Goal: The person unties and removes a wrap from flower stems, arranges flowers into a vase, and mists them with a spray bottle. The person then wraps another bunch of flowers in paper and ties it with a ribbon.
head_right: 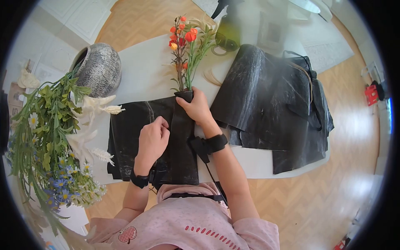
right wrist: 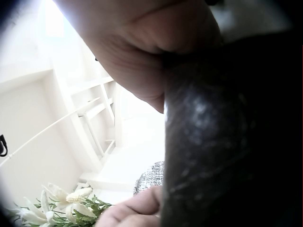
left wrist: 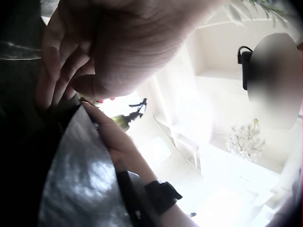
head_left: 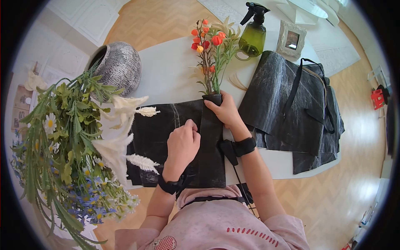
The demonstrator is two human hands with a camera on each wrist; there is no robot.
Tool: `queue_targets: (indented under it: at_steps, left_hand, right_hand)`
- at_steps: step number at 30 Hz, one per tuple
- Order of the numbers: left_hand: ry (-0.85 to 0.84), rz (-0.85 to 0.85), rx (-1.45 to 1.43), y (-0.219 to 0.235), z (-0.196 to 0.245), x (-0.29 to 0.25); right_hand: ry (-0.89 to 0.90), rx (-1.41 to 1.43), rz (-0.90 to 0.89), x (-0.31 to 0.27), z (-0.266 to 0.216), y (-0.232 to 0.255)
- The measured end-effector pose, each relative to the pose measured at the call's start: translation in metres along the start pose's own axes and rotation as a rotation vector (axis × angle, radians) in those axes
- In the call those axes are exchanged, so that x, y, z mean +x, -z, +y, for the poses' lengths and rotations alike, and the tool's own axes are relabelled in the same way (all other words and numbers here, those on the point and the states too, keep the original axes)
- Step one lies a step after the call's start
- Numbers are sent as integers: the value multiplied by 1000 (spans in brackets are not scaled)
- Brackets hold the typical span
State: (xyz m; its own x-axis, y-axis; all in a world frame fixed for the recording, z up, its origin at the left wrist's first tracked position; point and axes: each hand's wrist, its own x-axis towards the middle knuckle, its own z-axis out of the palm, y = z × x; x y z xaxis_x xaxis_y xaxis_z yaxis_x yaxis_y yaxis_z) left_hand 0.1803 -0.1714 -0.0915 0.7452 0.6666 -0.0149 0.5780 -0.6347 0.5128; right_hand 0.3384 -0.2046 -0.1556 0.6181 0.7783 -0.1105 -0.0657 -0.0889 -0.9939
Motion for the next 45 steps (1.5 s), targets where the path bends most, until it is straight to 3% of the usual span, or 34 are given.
queue_targets:
  at_steps: [3,6,8,13,15,16,18,19,23,25,33,35,39,42,45]
  left_hand:
    - [-44,48,-28,0,18,-2]
    - [21,-47,94,-8,30,-9]
    - [-99,26,329,-13,30,-10]
    - [-165,237,362,-9,43,-9]
    - [-31,-129,281,-14,39,-7]
    - [-31,-122,278,-17,40,-5]
    - [-23,-70,208,-24,42,-2]
    - [-22,-48,218,-26,42,-1]
    - [-34,41,228,-22,35,3]
    - [-30,79,-3,-16,28,3]
    - [-75,107,-462,-29,-2,7]
    - [84,19,-1000,-34,-3,7]
    - [114,90,-1151,-44,-7,10]
    - [227,-188,-1396,-43,-15,12]
    - [275,-177,-1432,-40,-13,12]
  right_hand:
    - [12,-51,-8,1,0,0]
    - [21,-96,-1,1,1,1]
    - [16,-38,-4,2,3,0]
    - [-14,85,-14,2,3,-1]
    - [34,-19,-25,5,6,-1]
    - [40,-23,-28,3,2,-1]
    - [-66,261,-17,-5,-6,-3]
    - [-92,439,-96,-5,-7,-2]
    - [-15,627,-156,-2,-3,-3]
    - [-21,756,-246,-4,-9,-4]
    - [-22,740,-241,-6,-10,-9]
    - [-28,753,-233,-7,-11,-9]
    - [-81,674,-194,-7,-8,-9]
    - [-91,647,-199,-6,-7,-9]
    - [-129,586,-192,-7,-9,-10]
